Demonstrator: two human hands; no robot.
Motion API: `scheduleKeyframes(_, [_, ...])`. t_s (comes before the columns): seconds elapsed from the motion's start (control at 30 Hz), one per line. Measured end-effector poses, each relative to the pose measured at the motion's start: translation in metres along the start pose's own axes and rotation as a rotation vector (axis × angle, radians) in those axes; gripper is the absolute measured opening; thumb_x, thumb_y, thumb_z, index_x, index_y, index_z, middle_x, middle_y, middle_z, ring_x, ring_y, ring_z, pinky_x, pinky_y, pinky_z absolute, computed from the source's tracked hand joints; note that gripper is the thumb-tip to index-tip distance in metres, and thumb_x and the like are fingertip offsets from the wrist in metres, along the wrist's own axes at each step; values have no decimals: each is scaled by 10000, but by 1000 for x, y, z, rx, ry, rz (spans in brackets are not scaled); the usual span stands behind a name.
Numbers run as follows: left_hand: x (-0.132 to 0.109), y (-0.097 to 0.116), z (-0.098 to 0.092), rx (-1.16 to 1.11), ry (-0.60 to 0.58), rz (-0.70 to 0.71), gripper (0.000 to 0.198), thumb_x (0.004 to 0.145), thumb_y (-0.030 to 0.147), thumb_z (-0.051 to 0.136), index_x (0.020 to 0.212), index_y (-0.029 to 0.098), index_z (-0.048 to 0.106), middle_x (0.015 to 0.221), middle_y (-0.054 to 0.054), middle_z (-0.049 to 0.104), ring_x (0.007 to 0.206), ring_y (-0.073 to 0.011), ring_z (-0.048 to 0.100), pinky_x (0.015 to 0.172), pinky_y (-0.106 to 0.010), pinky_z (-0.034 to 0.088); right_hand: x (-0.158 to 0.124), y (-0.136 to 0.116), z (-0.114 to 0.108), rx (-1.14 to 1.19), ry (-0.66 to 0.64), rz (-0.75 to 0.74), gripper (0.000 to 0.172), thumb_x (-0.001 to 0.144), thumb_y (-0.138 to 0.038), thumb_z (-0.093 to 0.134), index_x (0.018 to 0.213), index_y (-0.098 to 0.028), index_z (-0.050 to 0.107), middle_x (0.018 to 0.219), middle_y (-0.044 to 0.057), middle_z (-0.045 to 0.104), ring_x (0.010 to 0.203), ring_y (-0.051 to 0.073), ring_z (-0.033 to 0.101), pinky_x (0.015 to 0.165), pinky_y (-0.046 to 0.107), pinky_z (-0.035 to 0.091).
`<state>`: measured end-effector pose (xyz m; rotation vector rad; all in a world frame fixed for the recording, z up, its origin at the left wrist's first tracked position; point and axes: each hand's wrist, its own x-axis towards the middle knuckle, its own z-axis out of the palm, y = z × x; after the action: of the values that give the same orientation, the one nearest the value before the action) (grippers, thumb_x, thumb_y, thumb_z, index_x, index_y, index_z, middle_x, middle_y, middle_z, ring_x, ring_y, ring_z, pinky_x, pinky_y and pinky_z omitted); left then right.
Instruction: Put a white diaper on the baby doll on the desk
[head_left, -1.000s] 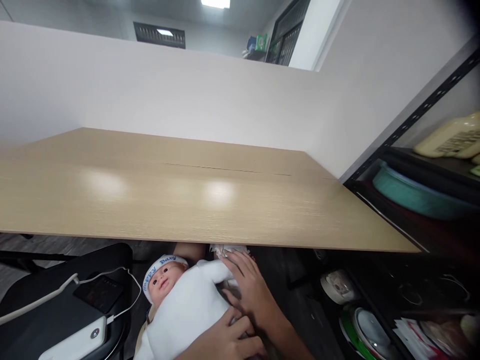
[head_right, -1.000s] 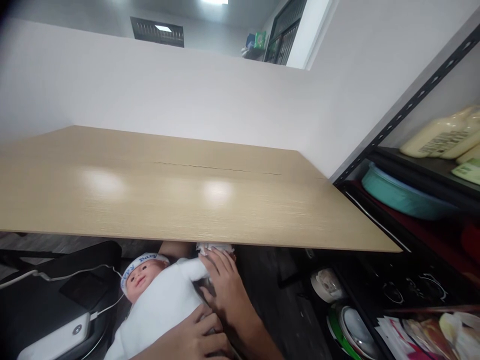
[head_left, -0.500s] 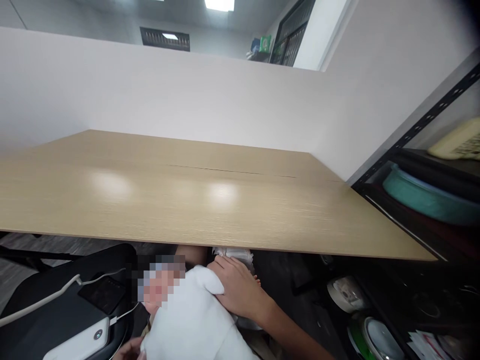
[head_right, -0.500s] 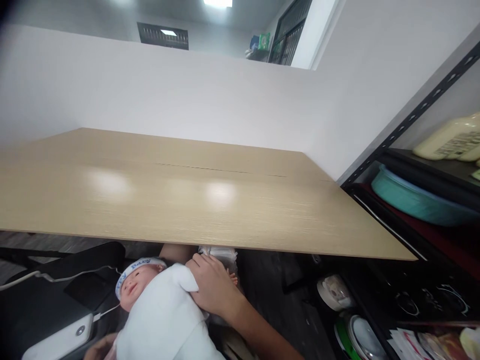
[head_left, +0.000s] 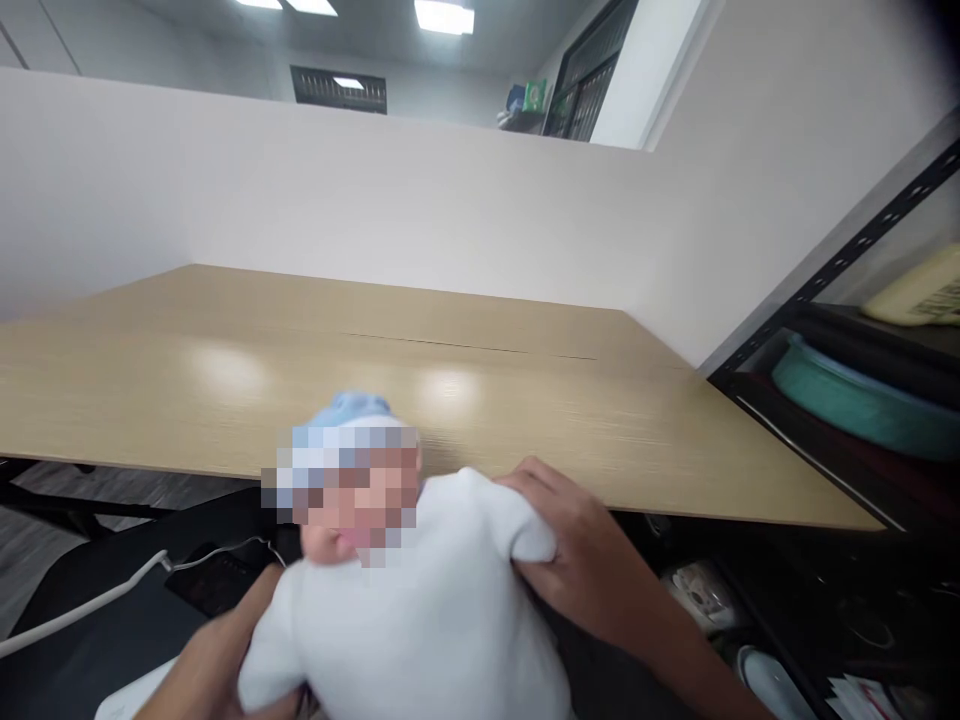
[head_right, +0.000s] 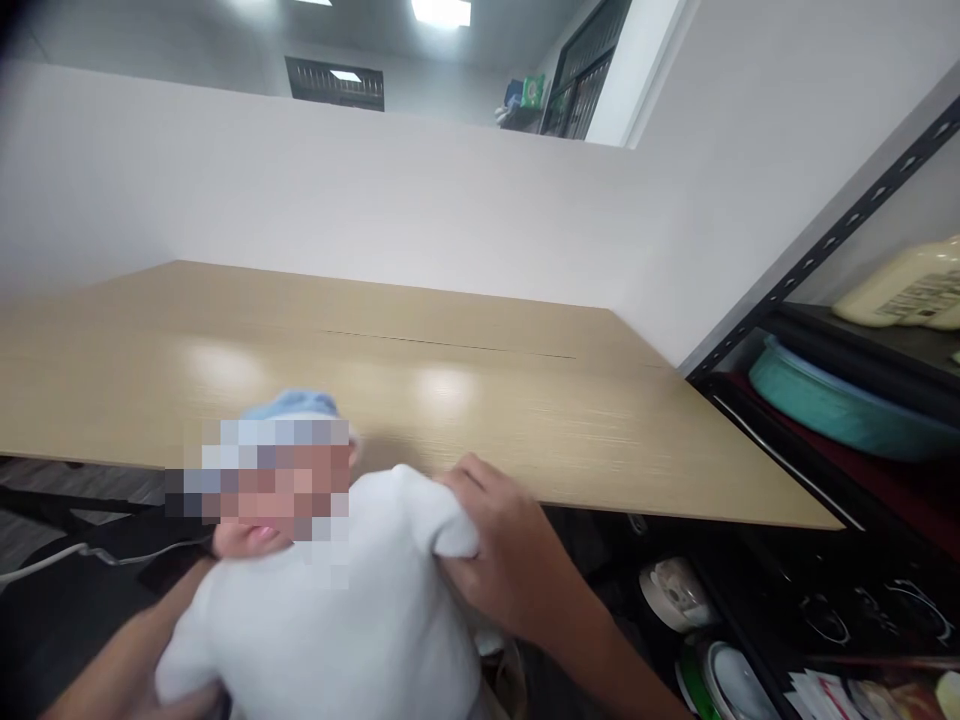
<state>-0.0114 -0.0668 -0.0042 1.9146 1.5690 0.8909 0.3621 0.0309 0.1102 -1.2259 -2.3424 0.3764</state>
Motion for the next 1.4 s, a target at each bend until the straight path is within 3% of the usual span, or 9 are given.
scheduleKeyframes(0.2, [141,40,-34,-57,-272,35,415,926,431,722,1262,194,662,1215,-59,799,1155,-318,751,973,-373,613,40,58,-9,-130,145,144,111,935,-181,579,851,-241,618,911,38,671,805,202,626,692,301,433])
scheduleKeyframes(0.3, [205,42,-31,-78,-333,49,521,867,409,735,1329,179,656,1295,-87,786,1189,-337,727,997,-402,587,62,92,1,-171,116,248,127,965,-213,641,842,-225,613,922,42,682,845,212,635,717,305,408])
scheduleKeyframes(0.4, [244,28,-19,-65,-396,20,588,816,411,764,1358,206,671,1332,-86,783,1198,-345,728,981,-400,583,76,118,16,-184,53,341,145,975,-235,673,847,-221,607,968,62,712,886,228,646,729,315,396])
scheduleKeyframes(0.57, [257,4,-5,-14,-419,19,552,846,492,790,1334,254,690,1311,-51,794,1175,-337,739,943,-382,586,73,146,40,-146,49,385,78,953,-268,710,915,-229,655,1016,69,740,943,260,681,792,345,463])
scheduleKeyframes(0.77, [226,-32,0,259,-140,43,513,932,693,752,1224,271,730,1129,-71,793,1013,-325,738,839,-393,571,27,167,40,-31,159,280,374,1016,-596,696,1243,-300,726,1185,73,780,1091,328,716,916,440,583])
scheduleKeyframes(0.93, [224,-54,10,299,-60,142,461,1008,681,692,1266,301,727,1098,-58,770,1004,-309,713,846,-398,572,17,176,38,42,136,273,296,1029,-580,661,1105,-303,735,1094,78,805,960,317,752,799,422,631])
scheduleKeyframes(1.07, [253,-62,13,348,-28,145,448,1040,698,648,1207,289,724,1098,-70,764,1014,-313,696,844,-397,550,48,190,41,62,102,282,305,1057,-582,625,1114,-296,715,1116,82,794,997,313,748,843,422,630])
scheduleKeyframes(1.3, [337,-80,11,335,111,158,648,989,793,646,1412,307,716,1211,-72,820,1081,-352,718,932,-445,536,134,240,52,-12,132,177,388,1062,-593,599,1226,-251,680,1183,113,762,1093,342,707,963,488,571])
scheduleKeyframes(1.4, [371,-86,14,297,189,103,690,939,826,684,1380,297,722,1266,-73,825,1130,-373,727,940,-453,537,168,264,55,-41,134,134,377,1050,-579,610,1210,-243,669,1180,115,760,1117,349,706,980,486,559])
